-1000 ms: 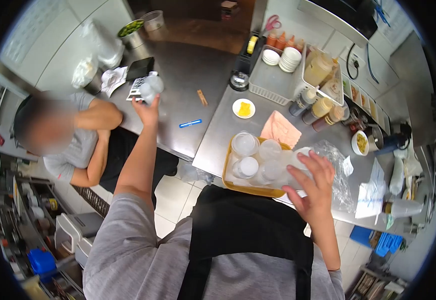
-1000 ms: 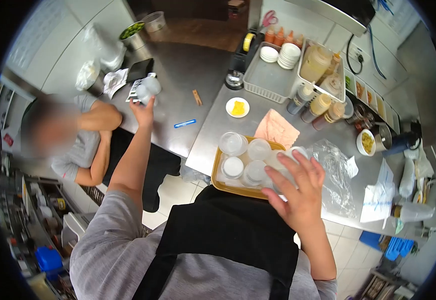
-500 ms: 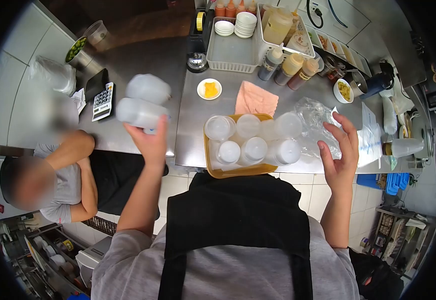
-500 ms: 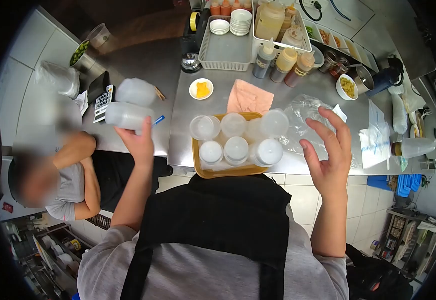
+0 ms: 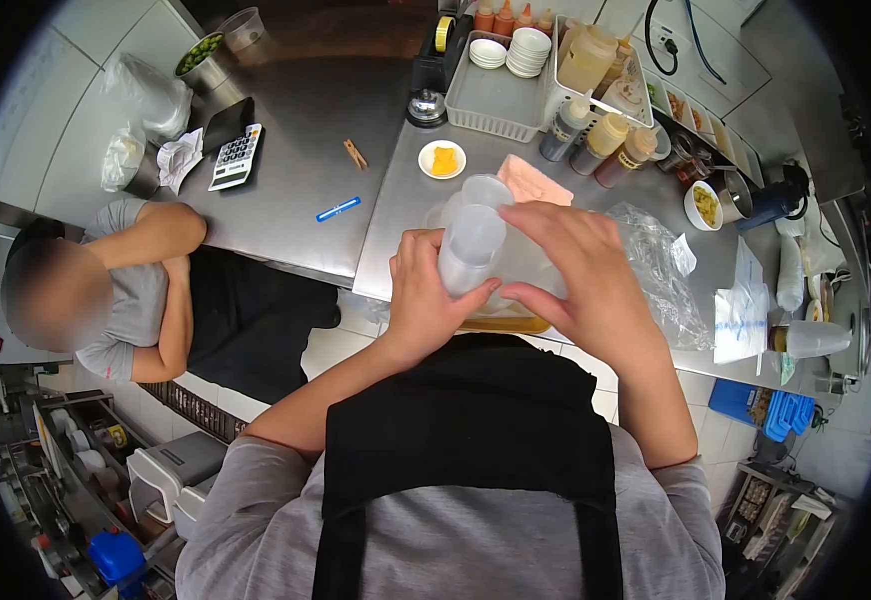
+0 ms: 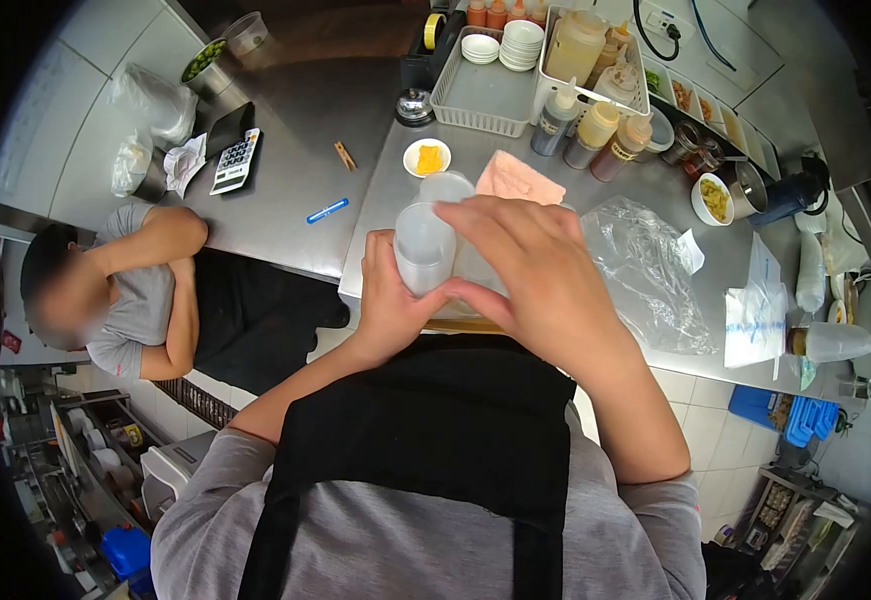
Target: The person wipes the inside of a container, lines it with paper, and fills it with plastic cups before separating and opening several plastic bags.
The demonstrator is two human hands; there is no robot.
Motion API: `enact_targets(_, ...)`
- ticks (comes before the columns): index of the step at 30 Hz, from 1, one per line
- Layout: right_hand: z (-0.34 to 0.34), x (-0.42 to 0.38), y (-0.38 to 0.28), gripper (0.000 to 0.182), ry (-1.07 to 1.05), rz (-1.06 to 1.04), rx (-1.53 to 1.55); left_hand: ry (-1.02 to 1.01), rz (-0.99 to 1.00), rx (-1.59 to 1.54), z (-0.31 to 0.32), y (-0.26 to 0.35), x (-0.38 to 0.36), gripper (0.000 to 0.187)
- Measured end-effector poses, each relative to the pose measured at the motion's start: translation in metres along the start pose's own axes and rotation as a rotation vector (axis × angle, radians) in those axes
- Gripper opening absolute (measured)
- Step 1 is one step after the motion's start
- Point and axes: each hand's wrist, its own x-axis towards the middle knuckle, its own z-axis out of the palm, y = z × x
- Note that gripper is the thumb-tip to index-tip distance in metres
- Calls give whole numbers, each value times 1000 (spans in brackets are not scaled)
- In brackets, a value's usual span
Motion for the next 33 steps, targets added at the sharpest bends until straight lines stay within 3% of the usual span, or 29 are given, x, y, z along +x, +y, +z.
enact_targets(7,27,16,-3,64,-131,12,72,81,36,-65,18,-17,-13,73)
enact_targets(10,26,18,-2,56,-56,-35,189,102,41,-89,20,-19,-12,76)
enact_targets(12,9,21,-3,55,112,-58,233,118,25,-115,23,-21,-14,77)
enact_targets(16,-21,15,1,58,136,35,208,133,8,-139,20,-19,-18,79)
enact_targets(19,-7,2,3,59,-201,118,-117,135,5,-146,20,-23,-18,84)
enact_targets(22,10,1,-3,62,-349,124,-258,149,69,-72,8,-4,-13,88)
enact_targets(23,8,-1,-1,61,-267,97,-223,150,70,-75,3,-1,-10,88)
enact_targets(25,-5,-1,-3,65,-158,84,-190,278,252,-85,-8,2,-3,87)
enact_targets(26,-11,-2,-3,69,-45,68,-157,278,255,-91,-12,2,1,87)
enact_targets(28,-19,-11,3,69,-3,129,-124,158,457,15,-19,-1,10,78)
enact_targets(31,6,-31,13,68,36,175,-71,15,465,49,-9,-14,4,67)
enact_targets(33,23,-37,7,62,32,178,-85,68,471,64,-17,8,4,63)
